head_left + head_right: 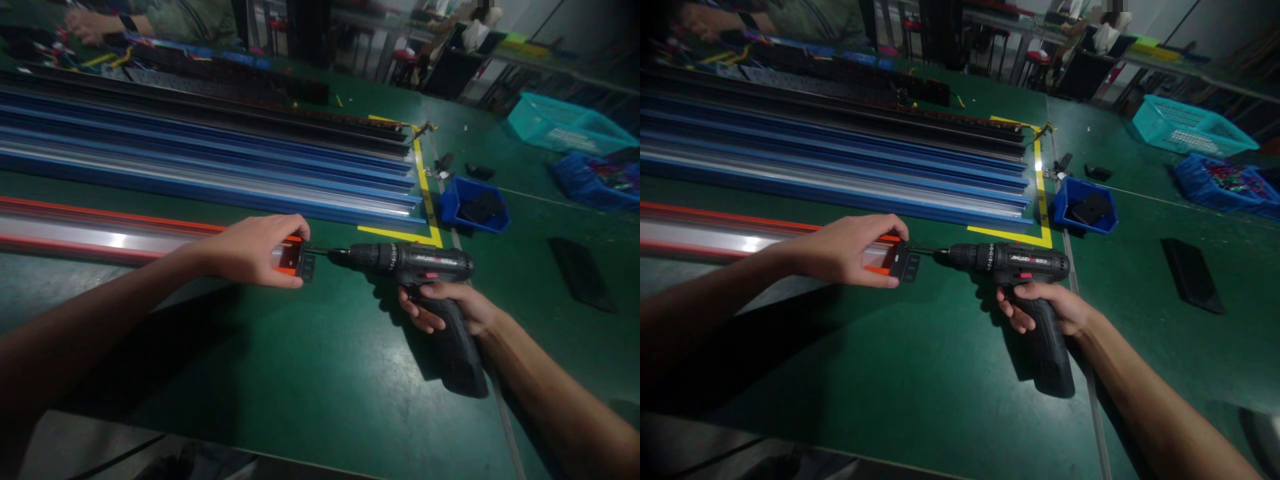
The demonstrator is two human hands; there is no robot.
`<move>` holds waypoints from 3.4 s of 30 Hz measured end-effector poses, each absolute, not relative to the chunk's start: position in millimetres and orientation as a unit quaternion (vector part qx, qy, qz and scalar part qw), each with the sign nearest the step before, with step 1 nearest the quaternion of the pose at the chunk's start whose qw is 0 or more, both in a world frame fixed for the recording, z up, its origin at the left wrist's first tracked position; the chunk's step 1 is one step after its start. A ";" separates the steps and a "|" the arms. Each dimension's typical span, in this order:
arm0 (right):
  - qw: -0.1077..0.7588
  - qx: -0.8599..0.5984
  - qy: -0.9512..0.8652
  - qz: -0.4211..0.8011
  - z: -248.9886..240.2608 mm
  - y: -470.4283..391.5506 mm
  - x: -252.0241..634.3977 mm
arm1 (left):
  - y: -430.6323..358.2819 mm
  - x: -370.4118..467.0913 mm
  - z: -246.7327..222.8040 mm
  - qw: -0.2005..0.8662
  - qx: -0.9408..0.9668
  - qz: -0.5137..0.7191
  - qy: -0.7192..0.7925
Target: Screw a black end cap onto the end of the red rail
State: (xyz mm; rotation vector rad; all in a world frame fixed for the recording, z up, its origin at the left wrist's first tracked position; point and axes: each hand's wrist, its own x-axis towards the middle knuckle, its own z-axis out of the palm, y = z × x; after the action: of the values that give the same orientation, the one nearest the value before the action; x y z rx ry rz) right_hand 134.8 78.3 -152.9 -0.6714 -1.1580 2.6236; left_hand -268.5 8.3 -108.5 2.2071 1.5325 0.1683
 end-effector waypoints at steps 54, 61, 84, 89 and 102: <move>0.092 -0.224 -0.384 0.891 -153.3 80.1 135.8 | 8.4 -267.4 -107.4 0.217 0.803 0.061 0.551; 0.097 -0.224 -0.390 0.888 -153.1 79.6 133.9 | 8.2 -266.3 -106.2 0.217 0.804 0.060 0.551; 0.086 -0.225 -0.379 0.893 -153.6 80.5 136.5 | 8.8 -268.6 -109.6 0.219 0.805 0.066 0.547; 0.088 -0.230 -0.380 0.891 -153.6 80.3 136.5 | 8.6 -268.5 -109.2 0.218 0.804 0.065 0.550; 0.091 -0.237 -0.378 0.890 -151.6 79.3 135.8 | 8.8 -268.1 -109.1 0.219 0.803 0.067 0.551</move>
State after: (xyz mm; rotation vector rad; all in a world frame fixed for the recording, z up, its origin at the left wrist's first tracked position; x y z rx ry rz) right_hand 135.8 79.3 -151.6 -0.7036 -1.1241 2.6454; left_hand -268.1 8.8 -109.1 2.2219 1.5244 0.1865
